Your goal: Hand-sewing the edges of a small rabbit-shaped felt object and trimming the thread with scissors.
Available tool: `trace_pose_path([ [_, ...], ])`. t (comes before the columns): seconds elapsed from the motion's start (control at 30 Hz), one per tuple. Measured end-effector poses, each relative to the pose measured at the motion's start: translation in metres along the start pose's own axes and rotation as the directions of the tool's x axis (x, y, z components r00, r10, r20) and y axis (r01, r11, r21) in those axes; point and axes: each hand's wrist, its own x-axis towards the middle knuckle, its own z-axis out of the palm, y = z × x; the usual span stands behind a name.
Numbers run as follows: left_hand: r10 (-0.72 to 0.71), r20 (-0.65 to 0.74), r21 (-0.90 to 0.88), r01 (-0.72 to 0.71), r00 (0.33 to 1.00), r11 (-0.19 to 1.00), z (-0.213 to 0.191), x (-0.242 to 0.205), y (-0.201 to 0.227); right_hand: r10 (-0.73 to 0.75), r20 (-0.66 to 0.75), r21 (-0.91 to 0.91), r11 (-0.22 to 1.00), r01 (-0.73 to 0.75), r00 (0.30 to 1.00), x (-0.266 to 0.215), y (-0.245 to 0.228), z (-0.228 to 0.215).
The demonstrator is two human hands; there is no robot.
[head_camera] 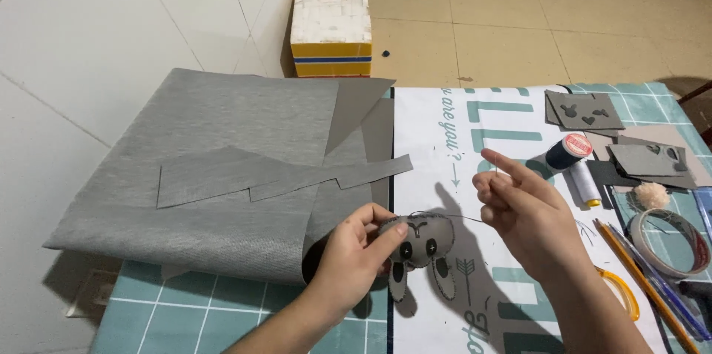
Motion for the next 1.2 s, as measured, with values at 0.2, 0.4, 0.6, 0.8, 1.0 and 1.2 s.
trace_pose_path([
  [0.2, 0.046, -0.005, 0.032, -0.046, 0.999, 0.998, 0.002, -0.003, 0.007, -0.171, -0.089, 0.209, 0.96, 0.186, 0.981, 0.001, 0.004, -0.005],
  [0.4, 0.164, -0.011, 0.091, -0.162, 0.986, 0.983, 0.003, -0.007, 0.009, -0.262, 0.094, 0.217, 0.947, 0.237, 0.96, -0.009, -0.007, -0.003],
  [0.6, 0.61, 0.03, 0.29, -0.591, 0.792, 0.753, 0.004, -0.016, 0.013, -0.231, 0.157, -0.057, 0.968, 0.243, 0.96, -0.026, -0.011, 0.01],
  [0.8, 0.871, 0.299, 0.342, -0.896, 0.389, 0.283, 0.0, -0.026, 0.016, -0.647, 0.401, -0.59, 0.36, 0.723, 0.648, -0.047, -0.027, 0.031],
  [1.0, 0.923, 0.301, 0.359, -0.925, 0.238, 0.121, 0.002, -0.029, 0.02, -0.69, 0.59, -0.544, 0.045, 0.838, 0.42, -0.05, -0.021, 0.021],
  [1.2, 0.926, 0.337, 0.49, -0.871, 0.169, -0.02, 0.003, -0.033, 0.021, -0.67, 0.593, -0.549, 0.069, 0.833, 0.446, -0.058, -0.027, 0.029],
])
